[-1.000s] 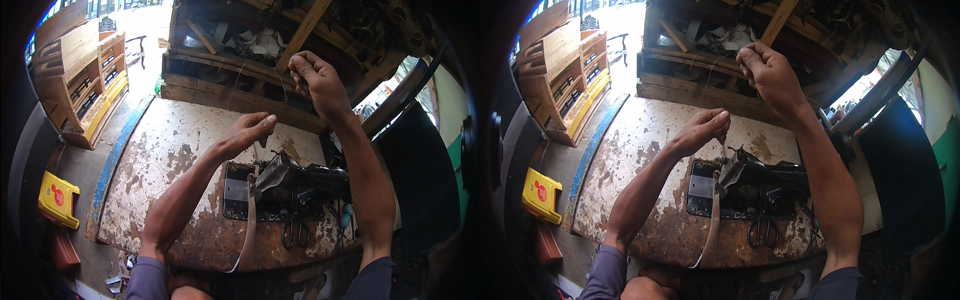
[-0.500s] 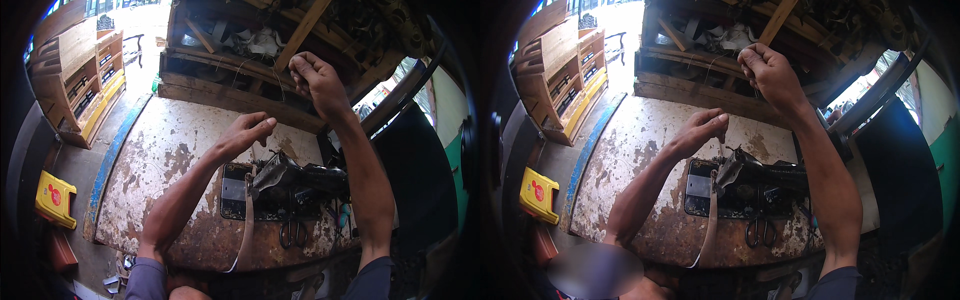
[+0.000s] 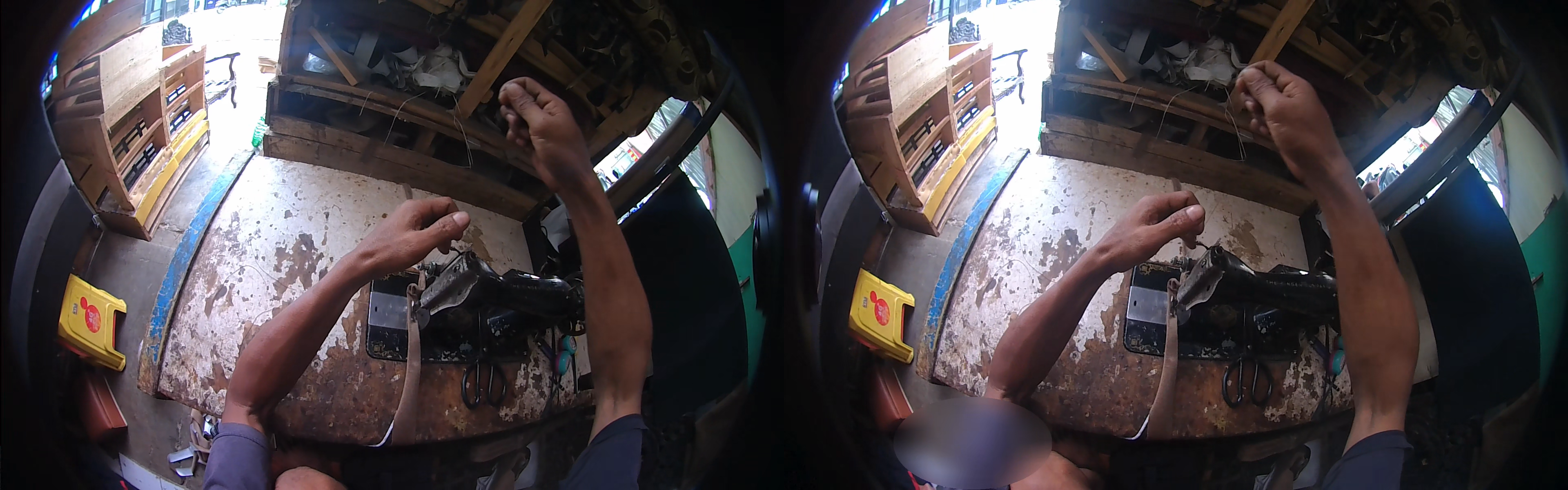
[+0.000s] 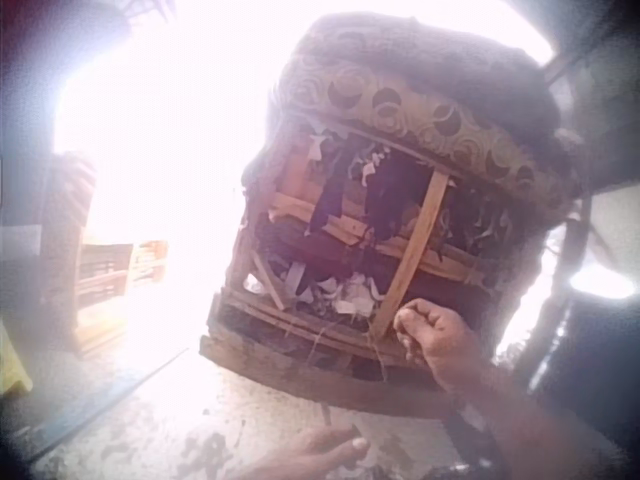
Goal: The person operates a manual sewing machine to stitch a long strap. They repeatedly feed the strap through the machine, guide it with both hands, and trim excess thread with scissors. The person also adjusts the thread and machine components between sewing passes.
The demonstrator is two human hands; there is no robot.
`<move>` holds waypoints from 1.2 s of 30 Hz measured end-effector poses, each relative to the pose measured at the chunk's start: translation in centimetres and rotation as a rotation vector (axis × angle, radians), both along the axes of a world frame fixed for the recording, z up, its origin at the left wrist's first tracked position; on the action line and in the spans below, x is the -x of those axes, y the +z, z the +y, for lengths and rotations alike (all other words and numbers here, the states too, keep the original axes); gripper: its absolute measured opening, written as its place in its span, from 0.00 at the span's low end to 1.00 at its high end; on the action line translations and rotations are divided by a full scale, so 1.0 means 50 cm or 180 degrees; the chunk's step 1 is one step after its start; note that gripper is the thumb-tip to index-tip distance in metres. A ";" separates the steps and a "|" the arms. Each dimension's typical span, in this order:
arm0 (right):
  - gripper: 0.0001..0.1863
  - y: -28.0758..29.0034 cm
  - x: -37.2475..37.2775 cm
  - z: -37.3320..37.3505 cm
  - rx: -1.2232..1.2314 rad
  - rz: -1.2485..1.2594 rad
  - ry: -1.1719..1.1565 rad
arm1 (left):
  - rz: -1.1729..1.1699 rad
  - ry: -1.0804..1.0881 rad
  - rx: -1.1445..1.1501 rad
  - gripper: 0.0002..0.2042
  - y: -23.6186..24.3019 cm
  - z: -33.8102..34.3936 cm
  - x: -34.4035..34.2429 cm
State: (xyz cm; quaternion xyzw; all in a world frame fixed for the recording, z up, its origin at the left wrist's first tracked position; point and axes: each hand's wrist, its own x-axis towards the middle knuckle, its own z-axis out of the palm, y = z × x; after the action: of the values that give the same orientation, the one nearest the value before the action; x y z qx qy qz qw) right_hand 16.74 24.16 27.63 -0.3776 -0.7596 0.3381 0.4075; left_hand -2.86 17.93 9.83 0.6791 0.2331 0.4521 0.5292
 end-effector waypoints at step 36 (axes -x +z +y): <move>0.06 0.062 -0.091 -0.242 -0.2630 -0.4082 -0.0425 | 0.1494 0.2062 -0.0068 0.20 -0.025 -0.028 0.011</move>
State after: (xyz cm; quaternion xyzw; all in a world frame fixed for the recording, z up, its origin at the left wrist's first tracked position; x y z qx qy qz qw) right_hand 21.31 12.05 30.72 -0.3621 -0.8877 -0.2841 0.0145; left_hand -3.41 16.51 8.59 0.6608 0.5451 0.4305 0.2845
